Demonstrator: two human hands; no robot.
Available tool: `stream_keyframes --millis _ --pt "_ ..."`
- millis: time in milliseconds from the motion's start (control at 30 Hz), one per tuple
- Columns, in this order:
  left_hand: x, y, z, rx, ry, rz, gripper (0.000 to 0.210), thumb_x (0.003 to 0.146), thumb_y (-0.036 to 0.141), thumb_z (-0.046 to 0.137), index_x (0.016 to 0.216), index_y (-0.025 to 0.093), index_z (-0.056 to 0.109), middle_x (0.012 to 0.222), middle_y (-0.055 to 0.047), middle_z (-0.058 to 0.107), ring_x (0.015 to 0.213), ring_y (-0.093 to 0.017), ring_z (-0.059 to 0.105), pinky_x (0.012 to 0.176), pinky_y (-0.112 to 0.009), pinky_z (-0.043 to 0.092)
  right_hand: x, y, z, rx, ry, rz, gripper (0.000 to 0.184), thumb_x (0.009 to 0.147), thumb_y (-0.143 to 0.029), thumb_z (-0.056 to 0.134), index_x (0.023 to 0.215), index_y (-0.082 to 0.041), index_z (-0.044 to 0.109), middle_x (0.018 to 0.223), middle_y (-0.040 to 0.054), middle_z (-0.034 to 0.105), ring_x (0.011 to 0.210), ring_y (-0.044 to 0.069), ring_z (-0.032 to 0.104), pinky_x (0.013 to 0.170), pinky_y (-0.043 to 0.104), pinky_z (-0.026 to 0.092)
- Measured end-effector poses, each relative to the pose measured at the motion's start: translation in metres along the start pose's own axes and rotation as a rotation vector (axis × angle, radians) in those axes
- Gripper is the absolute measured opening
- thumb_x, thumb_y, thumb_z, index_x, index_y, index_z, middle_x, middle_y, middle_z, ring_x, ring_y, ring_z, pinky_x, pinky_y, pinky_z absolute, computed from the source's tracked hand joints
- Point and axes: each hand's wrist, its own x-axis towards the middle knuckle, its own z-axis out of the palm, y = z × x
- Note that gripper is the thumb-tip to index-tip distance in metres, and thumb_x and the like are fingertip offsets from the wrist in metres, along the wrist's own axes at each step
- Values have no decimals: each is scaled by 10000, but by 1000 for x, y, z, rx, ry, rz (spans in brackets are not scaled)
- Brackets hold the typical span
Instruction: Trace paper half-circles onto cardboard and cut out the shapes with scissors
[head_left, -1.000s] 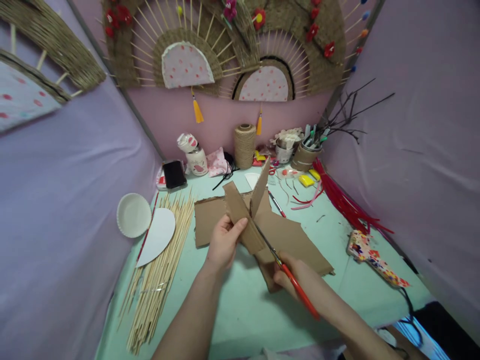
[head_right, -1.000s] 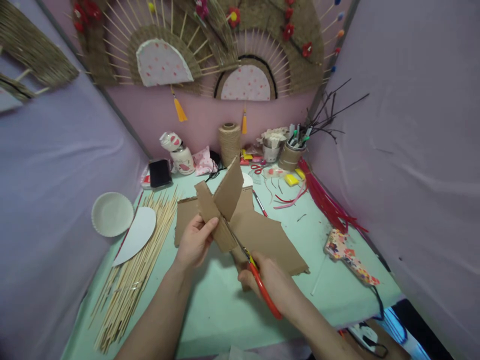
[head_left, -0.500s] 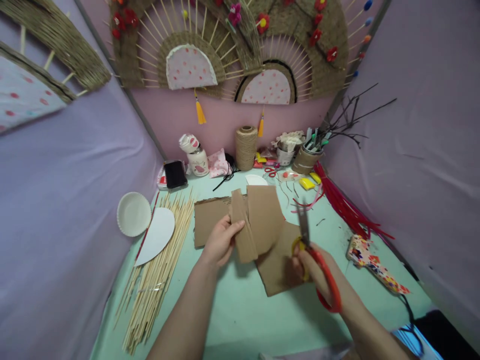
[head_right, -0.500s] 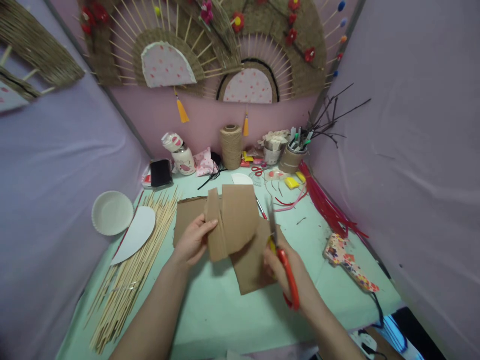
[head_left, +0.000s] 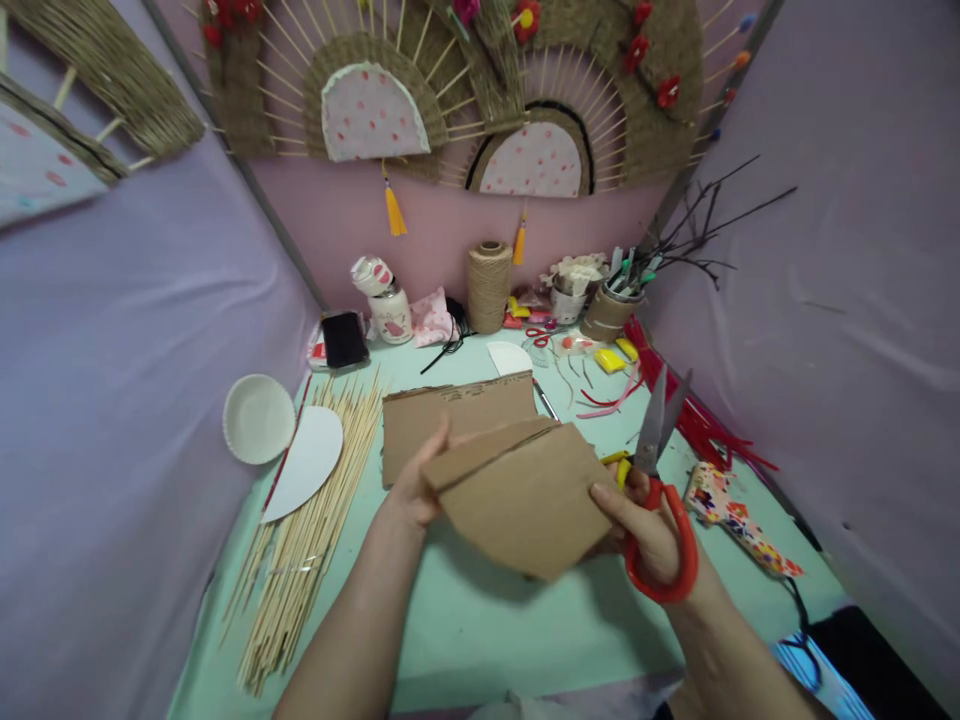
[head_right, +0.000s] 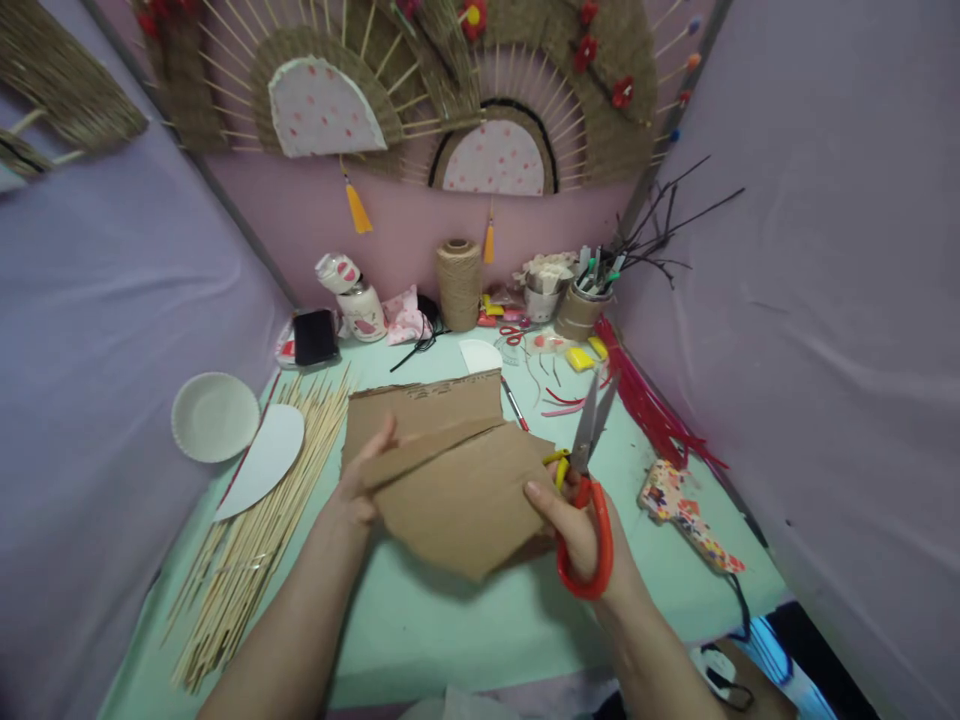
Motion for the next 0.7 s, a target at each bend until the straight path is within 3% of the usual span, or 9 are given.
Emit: stream_keyframes --millis 67,133,233,300,400,567,700 --pt "4 1 -2 -153 -44 19 753 756 742 409 1066 92 626 944 -158 707 921 -273 653 831 -384 466 5 8 12 110 163 -75 366 597 -404 795 747 -184 543 592 -51 515 451 72 421 385 178 342" --pt "8 -2 1 -211 -90 56 761 762 738 401 1084 79 602 966 -171 696 918 -269 651 852 -409 464 8 16 25 161 243 -123 382 601 -401 787 812 -192 548 690 -24 574 517 96 484 411 191 377" --pt "13 -14 12 -140 -15 170 468 781 503 615 1047 118 608 918 -108 702 796 -195 656 797 -344 485 2 27 39 78 219 -90 437 632 -429 757 936 -195 547 811 28 633 575 142 545 474 253 448" --pt "16 -21 18 -72 128 244 270 742 312 705 944 149 629 836 -55 707 706 -145 642 707 -264 481 -6 31 42 -24 140 -29 464 661 -462 729 981 -192 529 834 54 642 581 163 558 509 289 474" --pt "16 -21 20 -4 277 287 231 698 288 740 861 159 638 809 -47 713 673 -140 638 613 -229 456 -15 28 33 -207 -39 -3 378 758 -528 613 913 -200 504 708 34 603 576 173 543 541 300 469" --pt "1 -1 10 138 346 349 281 674 311 749 892 166 649 863 -58 727 720 -166 662 662 -253 480 -20 1 -3 -456 -319 -1 454 782 -651 463 795 -204 540 672 22 544 561 159 498 511 279 429" --pt "-9 7 5 228 309 334 327 660 297 757 943 163 661 882 -67 732 733 -184 675 675 -266 494 -33 -21 -25 -529 -515 64 591 706 -782 441 750 -205 563 669 22 520 547 145 447 481 261 405"
